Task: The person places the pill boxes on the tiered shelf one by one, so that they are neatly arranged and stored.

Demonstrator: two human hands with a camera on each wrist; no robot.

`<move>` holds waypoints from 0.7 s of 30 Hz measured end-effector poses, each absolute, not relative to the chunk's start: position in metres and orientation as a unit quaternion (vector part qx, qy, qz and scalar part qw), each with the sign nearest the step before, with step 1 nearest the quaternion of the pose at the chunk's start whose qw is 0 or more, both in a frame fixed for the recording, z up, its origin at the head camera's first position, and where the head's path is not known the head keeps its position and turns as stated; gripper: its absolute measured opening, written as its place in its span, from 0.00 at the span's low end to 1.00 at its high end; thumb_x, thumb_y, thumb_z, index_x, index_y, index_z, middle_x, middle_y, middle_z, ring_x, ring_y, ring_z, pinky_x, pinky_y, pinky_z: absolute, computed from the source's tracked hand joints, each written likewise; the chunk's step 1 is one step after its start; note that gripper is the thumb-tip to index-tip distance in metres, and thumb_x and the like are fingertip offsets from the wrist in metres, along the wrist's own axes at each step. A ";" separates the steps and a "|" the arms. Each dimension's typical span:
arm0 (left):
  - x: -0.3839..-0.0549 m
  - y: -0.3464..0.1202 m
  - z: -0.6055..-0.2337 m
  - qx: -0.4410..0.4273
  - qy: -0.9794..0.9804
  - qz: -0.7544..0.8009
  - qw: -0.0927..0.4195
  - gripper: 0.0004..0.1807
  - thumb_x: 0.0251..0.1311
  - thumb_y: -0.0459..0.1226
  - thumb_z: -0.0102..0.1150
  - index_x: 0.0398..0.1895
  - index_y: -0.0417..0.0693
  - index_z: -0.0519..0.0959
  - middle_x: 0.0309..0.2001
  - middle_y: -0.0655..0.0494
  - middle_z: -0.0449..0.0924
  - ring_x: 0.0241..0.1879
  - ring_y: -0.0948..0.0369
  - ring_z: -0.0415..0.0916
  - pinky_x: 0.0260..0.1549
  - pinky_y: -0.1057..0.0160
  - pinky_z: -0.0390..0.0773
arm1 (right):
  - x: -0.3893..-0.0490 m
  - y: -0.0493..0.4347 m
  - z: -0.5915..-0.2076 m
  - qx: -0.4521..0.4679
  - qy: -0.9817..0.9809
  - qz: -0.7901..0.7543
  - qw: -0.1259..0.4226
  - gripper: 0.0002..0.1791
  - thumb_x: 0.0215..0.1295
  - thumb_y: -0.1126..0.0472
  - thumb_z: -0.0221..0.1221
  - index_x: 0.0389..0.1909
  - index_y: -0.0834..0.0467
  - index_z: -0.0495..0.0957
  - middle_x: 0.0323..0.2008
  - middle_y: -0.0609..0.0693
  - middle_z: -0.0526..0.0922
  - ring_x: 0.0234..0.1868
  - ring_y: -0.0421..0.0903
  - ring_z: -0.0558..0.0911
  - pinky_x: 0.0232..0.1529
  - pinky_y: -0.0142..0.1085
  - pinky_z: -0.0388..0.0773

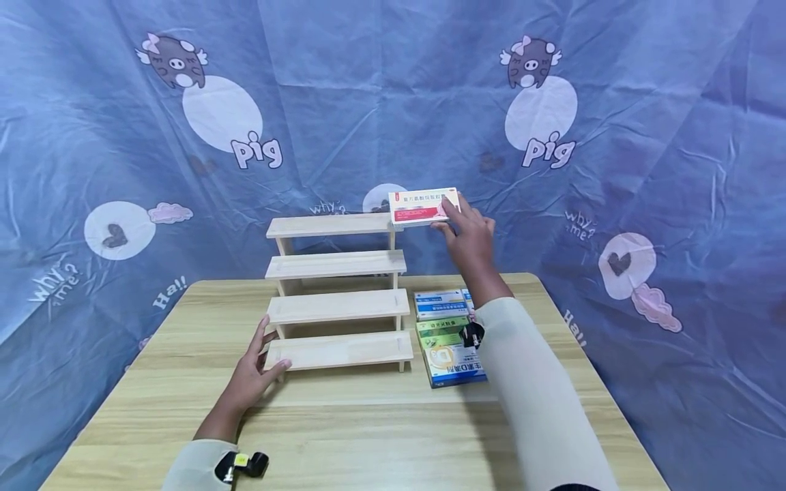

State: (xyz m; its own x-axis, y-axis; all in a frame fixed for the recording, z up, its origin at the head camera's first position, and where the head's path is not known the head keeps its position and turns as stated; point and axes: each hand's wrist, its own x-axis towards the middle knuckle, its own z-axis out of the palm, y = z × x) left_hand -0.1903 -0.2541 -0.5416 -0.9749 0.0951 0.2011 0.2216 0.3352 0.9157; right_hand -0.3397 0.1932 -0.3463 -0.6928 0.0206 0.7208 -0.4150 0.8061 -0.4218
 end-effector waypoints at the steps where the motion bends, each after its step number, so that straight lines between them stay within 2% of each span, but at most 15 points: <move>1: -0.190 -0.254 -0.542 -0.097 -0.816 -0.568 0.054 0.60 0.72 0.35 0.71 0.93 0.60 0.37 0.83 0.29 0.60 0.72 0.29 0.75 0.57 0.61 0.86 | -0.341 0.190 -0.345 0.112 -0.874 0.289 0.375 0.35 0.67 0.53 0.73 0.75 0.50 0.79 0.79 0.59 0.74 0.74 0.67 0.78 0.70 0.69 0.64; 8: -0.188 -0.259 -0.538 -0.079 -0.824 -0.558 0.049 0.60 0.72 0.35 0.71 0.93 0.64 0.37 0.83 0.31 0.60 0.73 0.30 0.74 0.58 0.56 0.87 | -0.355 0.161 -0.343 0.120 -0.878 0.286 0.364 0.34 0.70 0.49 0.72 0.75 0.51 0.79 0.79 0.59 0.74 0.74 0.65 0.79 0.69 0.67 0.63; 14: -0.189 -0.258 -0.539 -0.089 -0.818 -0.567 0.041 0.60 0.73 0.37 0.71 0.93 0.63 0.37 0.84 0.31 0.59 0.73 0.30 0.74 0.58 0.60 0.86 | -0.362 0.139 -0.347 0.101 -0.890 0.273 0.351 0.35 0.72 0.45 0.69 0.77 0.49 0.77 0.79 0.59 0.74 0.76 0.67 0.76 0.70 0.67 0.61; 21: -0.189 -0.254 -0.538 -0.079 -0.822 -0.563 0.037 0.60 0.73 0.39 0.71 0.92 0.66 0.37 0.83 0.34 0.61 0.74 0.31 0.74 0.58 0.59 0.85 | -0.367 0.115 -0.345 0.093 -0.905 0.268 0.316 0.34 0.77 0.43 0.65 0.79 0.48 0.75 0.81 0.58 0.72 0.80 0.68 0.71 0.77 0.72 0.56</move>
State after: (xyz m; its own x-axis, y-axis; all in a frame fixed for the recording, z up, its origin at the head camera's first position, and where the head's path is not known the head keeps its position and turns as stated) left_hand -0.1893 -0.2544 -0.5384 -0.9848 0.0882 0.1494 0.1712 0.3535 0.9196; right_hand -0.3669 0.1152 -0.3455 -0.7833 0.0007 0.6217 -0.3382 0.8386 -0.4270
